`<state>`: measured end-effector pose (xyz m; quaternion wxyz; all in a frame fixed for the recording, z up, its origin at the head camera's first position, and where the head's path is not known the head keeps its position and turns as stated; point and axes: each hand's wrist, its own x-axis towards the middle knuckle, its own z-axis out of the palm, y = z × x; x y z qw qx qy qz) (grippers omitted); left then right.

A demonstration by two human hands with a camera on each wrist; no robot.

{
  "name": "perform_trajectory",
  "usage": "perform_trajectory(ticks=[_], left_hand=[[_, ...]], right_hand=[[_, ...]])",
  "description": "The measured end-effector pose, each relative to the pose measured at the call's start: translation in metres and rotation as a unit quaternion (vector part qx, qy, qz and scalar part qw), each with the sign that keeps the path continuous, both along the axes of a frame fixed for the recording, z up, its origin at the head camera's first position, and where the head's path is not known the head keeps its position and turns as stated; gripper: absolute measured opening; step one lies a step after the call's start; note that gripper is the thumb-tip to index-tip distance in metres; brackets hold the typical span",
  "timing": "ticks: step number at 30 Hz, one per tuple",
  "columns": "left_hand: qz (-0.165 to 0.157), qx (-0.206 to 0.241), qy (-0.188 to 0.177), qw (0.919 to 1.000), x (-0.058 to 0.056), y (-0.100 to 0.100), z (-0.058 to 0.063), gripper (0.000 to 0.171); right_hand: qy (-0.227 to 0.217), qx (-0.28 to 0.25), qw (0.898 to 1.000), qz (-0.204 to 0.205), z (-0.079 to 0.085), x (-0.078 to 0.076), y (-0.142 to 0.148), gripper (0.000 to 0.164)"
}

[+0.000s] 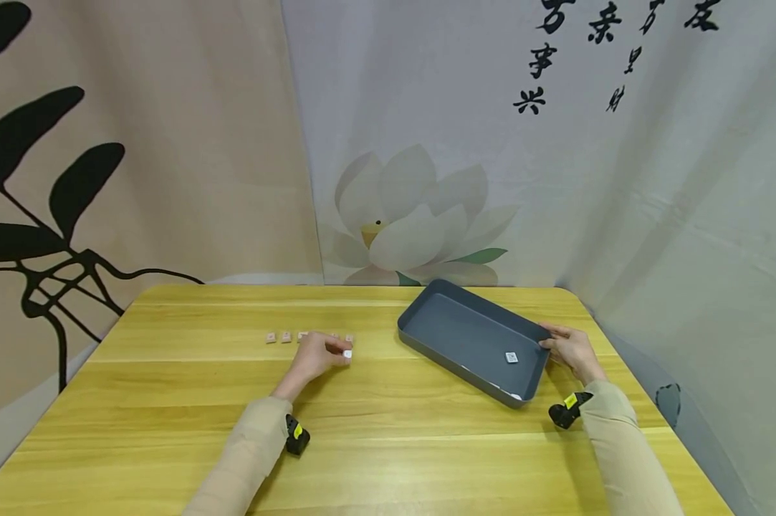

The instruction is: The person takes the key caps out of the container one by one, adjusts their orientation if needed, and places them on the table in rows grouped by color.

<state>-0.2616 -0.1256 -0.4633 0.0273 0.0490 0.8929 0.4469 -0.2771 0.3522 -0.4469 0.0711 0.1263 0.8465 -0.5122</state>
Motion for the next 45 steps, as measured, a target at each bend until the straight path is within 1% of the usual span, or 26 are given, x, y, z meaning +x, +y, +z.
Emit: perform_trajectory(ticks=[1,6,11,14,20,27,29,31,34,37,38,40,42,44,45], left_hand=[[0.000,0.001,-0.003,1.0000,0.000,0.000,0.000,0.019],[-0.002,-0.003,-0.013,0.9999,-0.002,0.001,-0.001,0.019],[-0.003,-0.018,-0.011,0.9998,-0.003,0.001,-0.003,0.019],[-0.004,-0.018,-0.010,0.9998,-0.003,0.001,-0.003,0.019],[-0.013,-0.019,-0.002,0.9997,-0.003,0.001,-0.002,0.020],[-0.021,-0.014,-0.003,0.9997,-0.002,-0.001,-0.001,0.023],[-0.015,-0.017,-0.003,0.9997,-0.002,0.000,0.001,0.022],[-0.010,-0.021,0.007,0.9997,-0.002,0.002,0.004,0.020],[0.010,-0.018,0.028,0.9994,-0.004,0.009,0.011,0.019],[0.011,-0.007,0.068,0.9976,-0.006,0.024,0.019,0.020],[0.007,-0.004,0.082,0.9966,-0.007,0.031,0.021,0.020],[-0.014,0.000,0.116,0.9932,-0.008,0.046,0.024,0.019],[-0.049,0.004,0.142,0.9886,-0.008,0.065,0.026,0.019],[-0.097,0.004,0.153,0.9834,-0.009,0.083,0.028,0.020],[-0.121,0.001,0.153,0.9808,-0.009,0.093,0.028,0.021]], right_hand=[[0.000,0.006,1.000,0.008,0.000,-0.001,0.001,0.056],[-0.003,0.019,1.000,0.001,-0.002,-0.002,0.002,0.057],[-0.005,0.028,1.000,0.003,-0.001,-0.001,0.001,0.056],[-0.007,0.032,0.999,0.002,-0.001,-0.002,0.001,0.056],[-0.005,0.023,1.000,0.001,-0.001,-0.002,0.000,0.056],[-0.007,0.020,1.000,0.004,0.001,-0.001,0.000,0.055],[-0.008,0.015,1.000,0.004,0.001,-0.001,0.001,0.055],[-0.008,0.014,1.000,0.005,0.002,0.000,0.001,0.055],[-0.008,0.016,1.000,0.008,0.002,0.000,0.001,0.055],[-0.006,0.019,1.000,0.009,0.002,0.000,0.001,0.055],[-0.004,0.019,1.000,0.010,0.002,0.000,0.001,0.055],[-0.001,0.020,1.000,0.014,0.001,0.000,0.001,0.055],[0.000,0.015,1.000,0.012,0.000,0.000,0.001,0.055],[-0.002,0.011,1.000,0.010,0.000,0.000,0.000,0.055],[-0.004,0.011,1.000,0.010,0.000,0.000,0.000,0.055]])
